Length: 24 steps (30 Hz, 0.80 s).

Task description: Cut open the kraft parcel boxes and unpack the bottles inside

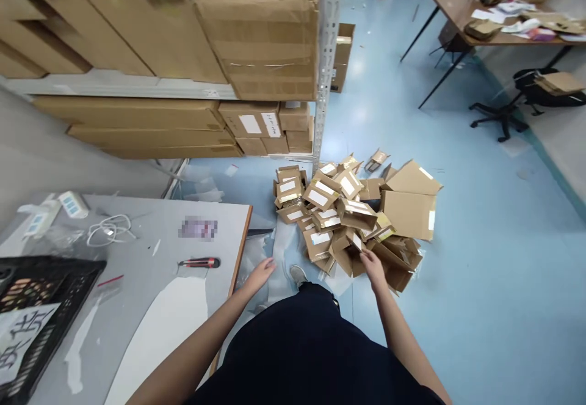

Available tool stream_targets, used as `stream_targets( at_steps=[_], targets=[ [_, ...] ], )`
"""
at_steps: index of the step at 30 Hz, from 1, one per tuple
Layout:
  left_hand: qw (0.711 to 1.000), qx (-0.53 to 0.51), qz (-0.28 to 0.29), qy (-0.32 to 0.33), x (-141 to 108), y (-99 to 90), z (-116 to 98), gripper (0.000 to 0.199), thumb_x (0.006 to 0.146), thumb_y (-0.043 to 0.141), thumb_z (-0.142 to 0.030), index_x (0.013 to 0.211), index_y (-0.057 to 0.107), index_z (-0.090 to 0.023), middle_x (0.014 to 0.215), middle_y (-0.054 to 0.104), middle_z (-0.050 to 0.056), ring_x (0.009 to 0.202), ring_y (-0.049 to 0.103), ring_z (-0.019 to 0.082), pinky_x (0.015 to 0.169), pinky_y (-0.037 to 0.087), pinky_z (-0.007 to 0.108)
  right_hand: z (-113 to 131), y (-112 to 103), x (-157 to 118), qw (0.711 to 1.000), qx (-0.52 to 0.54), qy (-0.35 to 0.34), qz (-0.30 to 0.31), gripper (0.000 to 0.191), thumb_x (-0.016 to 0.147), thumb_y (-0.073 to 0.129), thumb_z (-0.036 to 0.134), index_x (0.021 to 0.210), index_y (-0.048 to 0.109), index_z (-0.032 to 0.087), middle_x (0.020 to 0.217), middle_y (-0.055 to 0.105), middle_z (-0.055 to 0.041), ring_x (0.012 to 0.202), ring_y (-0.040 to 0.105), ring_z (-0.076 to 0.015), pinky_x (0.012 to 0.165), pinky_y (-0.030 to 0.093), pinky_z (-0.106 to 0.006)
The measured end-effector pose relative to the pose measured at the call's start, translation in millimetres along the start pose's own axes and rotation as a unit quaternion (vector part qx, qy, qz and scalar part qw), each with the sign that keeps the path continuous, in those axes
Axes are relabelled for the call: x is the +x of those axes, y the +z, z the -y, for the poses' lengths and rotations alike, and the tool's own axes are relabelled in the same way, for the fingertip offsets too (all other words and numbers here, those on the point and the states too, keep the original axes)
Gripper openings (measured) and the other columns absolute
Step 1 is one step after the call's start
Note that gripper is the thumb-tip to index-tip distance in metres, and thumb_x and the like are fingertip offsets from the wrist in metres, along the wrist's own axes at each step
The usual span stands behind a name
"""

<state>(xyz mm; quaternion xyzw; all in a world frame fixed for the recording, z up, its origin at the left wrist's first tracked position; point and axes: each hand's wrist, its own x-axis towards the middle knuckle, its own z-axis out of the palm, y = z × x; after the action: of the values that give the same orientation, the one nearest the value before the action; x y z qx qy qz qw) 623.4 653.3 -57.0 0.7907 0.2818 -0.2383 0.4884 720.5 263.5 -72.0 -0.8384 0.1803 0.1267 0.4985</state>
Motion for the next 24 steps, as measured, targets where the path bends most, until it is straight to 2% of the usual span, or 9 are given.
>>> stream_targets(
  at_steps=[2, 5, 9, 12, 15, 18, 21, 24],
  targets=[
    [0.998, -0.014, -0.040, -0.043, -26.2, -12.7, 37.4, 0.048, 0.074, 0.061, -0.050, 0.107, 0.067, -0.016, 0.118, 0.068, 0.013, 0.115, 0.061, 0.029, 0.104, 0.042, 0.039, 7.1, 33.3, -3.6, 0.995, -0.031, 0.009, 0.091, 0.034, 0.073, 0.057, 0.038, 0.095, 0.071, 0.016, 0.099, 0.073, -0.0117, 0.094, 0.067, -0.0259, 0.087, 0.053, -0.040],
    [0.989, -0.043, -0.100, -0.100, -65.4, -21.2, 73.6, 0.045, 0.072, 0.061, -0.053, 0.101, 0.069, -0.019, 0.110, 0.071, 0.011, 0.111, 0.063, 0.030, 0.102, 0.044, 0.042, 25.6, 84.8, -8.9, 0.971, -0.072, -0.028, 0.226, 0.028, 0.073, 0.059, 0.036, 0.090, 0.071, 0.018, 0.095, 0.073, -0.0101, 0.093, 0.068, -0.0256, 0.087, 0.053, -0.040],
    [0.971, -0.115, -0.173, -0.117, -109.1, -18.2, 104.6, 0.048, 0.074, 0.059, -0.053, 0.105, 0.068, -0.017, 0.117, 0.069, 0.012, 0.115, 0.060, 0.029, 0.104, 0.042, 0.041, 56.5, 148.3, -17.4, 0.899, -0.145, -0.129, 0.393, 0.027, 0.077, 0.058, 0.033, 0.094, 0.071, 0.018, 0.099, 0.073, -0.0103, 0.098, 0.067, -0.0245, 0.094, 0.048, -0.039],
    [0.948, -0.177, -0.236, -0.120, -139.8, -6.7, 129.2, 0.050, 0.076, 0.056, -0.051, 0.109, 0.067, -0.015, 0.122, 0.066, 0.013, 0.118, 0.059, 0.028, 0.105, 0.041, 0.038, 79.8, 192.1, -23.4, 0.850, -0.186, -0.188, 0.456, 0.029, 0.081, 0.053, 0.030, 0.102, 0.069, 0.017, 0.101, 0.072, -0.0100, 0.098, 0.067, -0.0232, 0.094, 0.048, -0.038],
    [0.915, -0.234, -0.295, -0.142, -174.5, 16.0, 156.9, 0.049, 0.077, 0.055, -0.050, 0.110, 0.067, -0.016, 0.121, 0.067, 0.012, 0.115, 0.061, 0.027, 0.103, 0.042, 0.037, 98.5, 235.8, -35.6, 0.805, -0.221, -0.228, 0.502, 0.034, 0.084, 0.048, 0.027, 0.110, 0.066, 0.016, 0.101, 0.072, -0.0097, 0.097, 0.067, -0.0221, 0.093, 0.048, -0.037],
    [0.866, -0.296, -0.358, -0.185, -212.3, 48.7, 185.9, 0.045, 0.077, 0.058, -0.048, 0.107, 0.068, -0.016, 0.113, 0.069, 0.012, 0.109, 0.063, 0.029, 0.100, 0.045, 0.039, 109.1, 279.1, -63.6, 0.752, -0.251, -0.266, 0.548, 0.034, 0.083, 0.048, 0.027, 0.110, 0.066, 0.016, 0.100, 0.073, -0.0094, 0.098, 0.068, -0.0220, 0.093, 0.048, -0.036],
    [0.809, -0.351, -0.417, -0.221, -250.7, 86.7, 214.5, 0.045, 0.077, 0.056, -0.043, 0.109, 0.067, -0.014, 0.109, 0.071, 0.013, 0.106, 0.064, 0.029, 0.098, 0.046, 0.040, 109.1, 316.1, -110.7, 0.691, -0.274, -0.308, 0.595, 0.033, 0.081, 0.049, 0.028, 0.107, 0.067, 0.016, 0.099, 0.073, -0.0099, 0.099, 0.067, -0.0229, 0.093, 0.049, -0.037],
    [0.744, -0.399, -0.475, -0.250, -287.6, 126.2, 239.8, 0.044, 0.077, 0.054, -0.041, 0.109, 0.067, -0.014, 0.108, 0.071, 0.012, 0.107, 0.064, 0.027, 0.098, 0.045, 0.039, 97.6, 340.5, -170.7, 0.630, -0.275, -0.336, 0.644, 0.031, 0.079, 0.052, 0.031, 0.103, 0.068, 0.018, 0.098, 0.073, -0.0096, 0.098, 0.068, -0.0242, 0.092, 0.050, -0.038]
  ],
)
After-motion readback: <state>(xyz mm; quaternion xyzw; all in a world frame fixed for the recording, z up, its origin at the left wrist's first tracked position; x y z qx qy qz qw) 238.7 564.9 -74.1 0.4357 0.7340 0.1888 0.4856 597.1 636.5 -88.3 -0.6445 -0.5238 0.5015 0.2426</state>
